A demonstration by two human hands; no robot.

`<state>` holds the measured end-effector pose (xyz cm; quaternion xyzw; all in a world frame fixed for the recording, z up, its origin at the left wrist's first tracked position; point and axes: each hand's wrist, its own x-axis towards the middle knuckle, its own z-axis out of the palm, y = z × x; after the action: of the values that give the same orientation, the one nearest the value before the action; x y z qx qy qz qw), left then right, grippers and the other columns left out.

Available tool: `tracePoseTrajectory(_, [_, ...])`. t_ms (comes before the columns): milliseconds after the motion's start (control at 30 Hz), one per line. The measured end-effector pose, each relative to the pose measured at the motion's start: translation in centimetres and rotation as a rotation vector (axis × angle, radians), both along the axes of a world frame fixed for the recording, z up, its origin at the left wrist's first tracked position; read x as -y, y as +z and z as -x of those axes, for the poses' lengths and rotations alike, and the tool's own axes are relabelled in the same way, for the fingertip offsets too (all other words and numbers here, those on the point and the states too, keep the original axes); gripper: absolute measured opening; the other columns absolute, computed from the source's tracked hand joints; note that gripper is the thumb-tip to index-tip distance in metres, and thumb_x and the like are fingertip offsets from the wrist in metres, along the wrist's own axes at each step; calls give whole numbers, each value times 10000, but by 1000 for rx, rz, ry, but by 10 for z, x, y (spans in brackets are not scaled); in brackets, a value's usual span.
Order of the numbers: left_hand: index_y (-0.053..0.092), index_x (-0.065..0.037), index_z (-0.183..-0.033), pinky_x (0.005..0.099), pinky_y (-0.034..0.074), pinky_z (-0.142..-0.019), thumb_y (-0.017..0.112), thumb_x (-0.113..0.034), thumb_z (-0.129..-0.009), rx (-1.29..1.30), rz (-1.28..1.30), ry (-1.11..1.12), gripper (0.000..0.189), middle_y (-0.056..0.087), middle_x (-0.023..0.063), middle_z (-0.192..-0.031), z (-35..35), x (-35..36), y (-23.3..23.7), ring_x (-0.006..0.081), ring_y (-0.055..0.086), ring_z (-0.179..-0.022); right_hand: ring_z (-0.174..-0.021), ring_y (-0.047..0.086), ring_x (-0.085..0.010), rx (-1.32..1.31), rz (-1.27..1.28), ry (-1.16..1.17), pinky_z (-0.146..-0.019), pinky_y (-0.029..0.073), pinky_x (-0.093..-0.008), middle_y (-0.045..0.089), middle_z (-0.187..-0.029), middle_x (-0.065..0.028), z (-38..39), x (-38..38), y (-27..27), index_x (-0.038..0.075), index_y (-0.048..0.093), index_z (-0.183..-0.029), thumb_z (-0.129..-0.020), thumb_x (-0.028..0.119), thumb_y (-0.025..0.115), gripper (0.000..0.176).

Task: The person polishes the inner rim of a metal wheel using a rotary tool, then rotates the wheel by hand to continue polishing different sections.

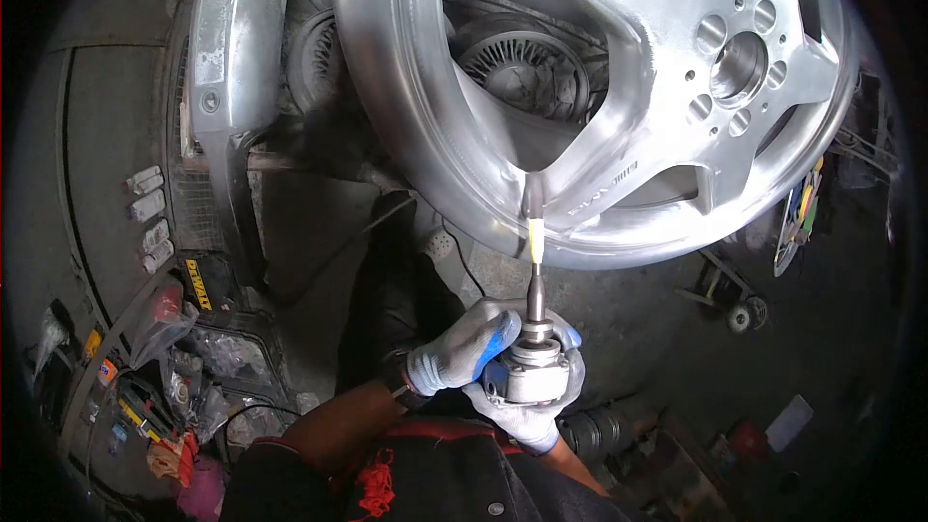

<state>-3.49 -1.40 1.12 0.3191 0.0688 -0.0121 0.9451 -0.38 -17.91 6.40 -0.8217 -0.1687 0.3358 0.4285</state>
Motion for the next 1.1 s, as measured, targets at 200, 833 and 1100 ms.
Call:
tracePoseTrajectory(200, [619, 64, -1294, 374, 465, -1035, 317, -604, -1076, -54, 44, 0, 765, 687, 176, -1223, 3, 0, -2, 244, 644, -1147, -927, 705, -197, -176, 28, -28, -830, 576, -337, 715, -1046, -91, -3, -23, 10, 53, 628, -1228, -672, 267, 978, 691])
tracePoseTrajectory(833, [638, 42, -1218, 326, 479, -973, 405, -206, -1118, -390, 54, 166, 354, 678, 127, -1078, 42, 46, -33, 167, 614, -1055, -1123, 650, -183, 12, -47, 111, -960, 552, -374, 638, -1255, -118, -19, -26, 18, 44, 456, -1377, -722, 242, 949, 843])
tracePoseTrajectory(1100, [531, 49, -1372, 334, 462, -1005, 391, -191, -1131, -328, 175, 66, 367, 623, 147, -1249, 40, 41, -27, 160, 585, -1117, -1087, 663, -217, -167, -266, -187, -983, 540, -373, 661, -1206, -120, -19, -39, 28, 28, 463, -1394, -663, 167, 977, 905])
